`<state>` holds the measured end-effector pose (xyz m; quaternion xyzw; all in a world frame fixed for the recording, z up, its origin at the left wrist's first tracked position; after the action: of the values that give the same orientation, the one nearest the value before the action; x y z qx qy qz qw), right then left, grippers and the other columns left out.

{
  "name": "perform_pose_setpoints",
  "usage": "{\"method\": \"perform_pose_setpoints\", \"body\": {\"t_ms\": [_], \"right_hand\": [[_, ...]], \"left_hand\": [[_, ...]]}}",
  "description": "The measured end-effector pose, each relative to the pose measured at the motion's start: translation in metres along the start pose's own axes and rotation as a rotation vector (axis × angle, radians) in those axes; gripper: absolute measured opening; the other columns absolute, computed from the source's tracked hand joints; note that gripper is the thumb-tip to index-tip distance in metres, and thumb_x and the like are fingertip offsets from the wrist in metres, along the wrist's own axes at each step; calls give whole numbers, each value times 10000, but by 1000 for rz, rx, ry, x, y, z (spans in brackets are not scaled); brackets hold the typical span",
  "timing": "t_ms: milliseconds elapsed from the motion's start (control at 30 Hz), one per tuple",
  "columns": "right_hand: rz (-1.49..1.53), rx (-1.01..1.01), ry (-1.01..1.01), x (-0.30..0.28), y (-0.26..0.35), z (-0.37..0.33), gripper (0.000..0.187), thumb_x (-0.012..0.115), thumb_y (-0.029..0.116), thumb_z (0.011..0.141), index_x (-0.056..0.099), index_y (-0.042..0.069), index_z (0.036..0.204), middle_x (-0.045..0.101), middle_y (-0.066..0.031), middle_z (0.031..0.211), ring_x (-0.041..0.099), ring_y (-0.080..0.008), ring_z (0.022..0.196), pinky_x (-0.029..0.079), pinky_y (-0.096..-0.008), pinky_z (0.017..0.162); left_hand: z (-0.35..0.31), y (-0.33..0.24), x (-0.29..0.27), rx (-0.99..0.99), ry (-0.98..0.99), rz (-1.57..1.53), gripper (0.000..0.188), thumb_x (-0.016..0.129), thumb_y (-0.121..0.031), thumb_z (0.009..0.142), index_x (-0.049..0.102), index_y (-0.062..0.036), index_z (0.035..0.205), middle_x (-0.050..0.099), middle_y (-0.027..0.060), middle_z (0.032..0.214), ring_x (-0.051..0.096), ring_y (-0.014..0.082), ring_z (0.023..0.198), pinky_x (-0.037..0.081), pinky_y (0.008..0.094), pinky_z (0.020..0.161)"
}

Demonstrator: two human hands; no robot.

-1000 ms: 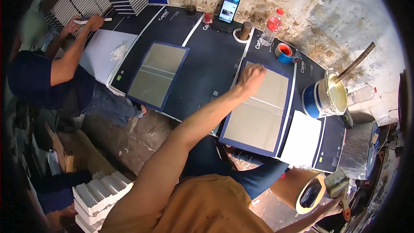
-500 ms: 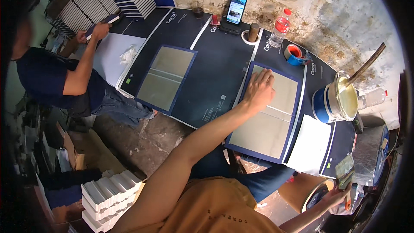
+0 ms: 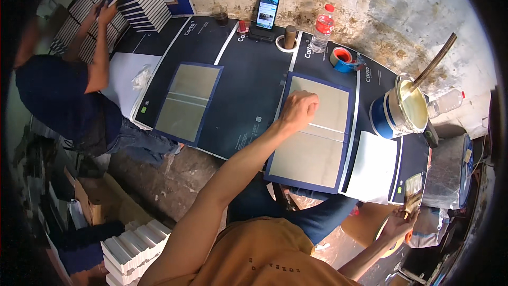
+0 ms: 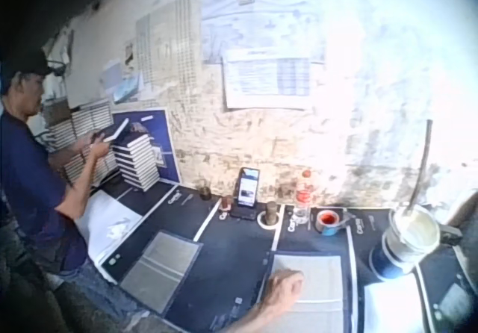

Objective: The person applies glue onto cardboard book covers using a paintbrush, spreading the adhesive across the surfaces and repositioning the covers on the table by hand.

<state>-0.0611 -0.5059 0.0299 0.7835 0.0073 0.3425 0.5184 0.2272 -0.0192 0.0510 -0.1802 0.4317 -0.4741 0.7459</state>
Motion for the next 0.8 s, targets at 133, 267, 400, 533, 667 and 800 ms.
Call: {"method": "perform_pose_setpoints", "body": {"t_ms": [133,267,400,533,667,800], "right_hand": [[30,4,71,15,5,-8,346,619,391,967,677,50,966,659,-50,824,566,-156,722,407,-289,666],[37,102,108,19,1,-11,400,632,402,961,675,9,897,664,-100,860,582,-168,790,432,-280,720],[144,79,204,11,7,-1,398,604,372,990,648,-18,1055,676,-130,942,621,-205,873,484,-297,813],[164,-47,483,60,45,8,405,559,340,1020,604,-18,1203,653,-163,1080,641,-251,973,511,-340,900],[96,-422,226,121,116,28,505,492,261,1044,358,49,1482,367,-250,1490,454,-361,1328,382,-407,1140],[-142,-683,295,216,165,32,443,523,216,1011,438,109,1433,467,-214,1398,486,-329,1285,364,-436,1116]], "left_hand": [[-3,5,-1,25,-33,-110,135,505,-45,855,546,-18,729,574,163,642,581,367,593,444,447,577],[-5,9,1,24,9,-119,180,560,-120,874,561,-52,707,561,142,578,579,385,576,446,467,575],[-2,4,6,-93,141,-105,330,647,-258,899,549,-3,713,518,141,565,549,275,517,415,386,517],[-1,-2,-1,-120,98,-133,390,705,-329,888,567,-8,713,495,105,534,518,220,490,401,376,506],[1,0,4,-209,190,-74,385,689,-357,895,606,-27,715,569,103,561,622,306,562,473,410,564],[-1,16,18,-189,141,-122,425,682,-381,913,559,-38,694,525,107,541,519,246,482,412,394,511]]}}
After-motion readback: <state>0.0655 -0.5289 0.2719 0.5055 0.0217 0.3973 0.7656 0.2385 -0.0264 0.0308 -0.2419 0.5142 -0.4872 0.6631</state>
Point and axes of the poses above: each hand's wrist, its own z-axis towards the middle knuckle, its own x-axis out of the palm, y = z × x, the point moved 9 cm from there along z, towards the middle knuckle
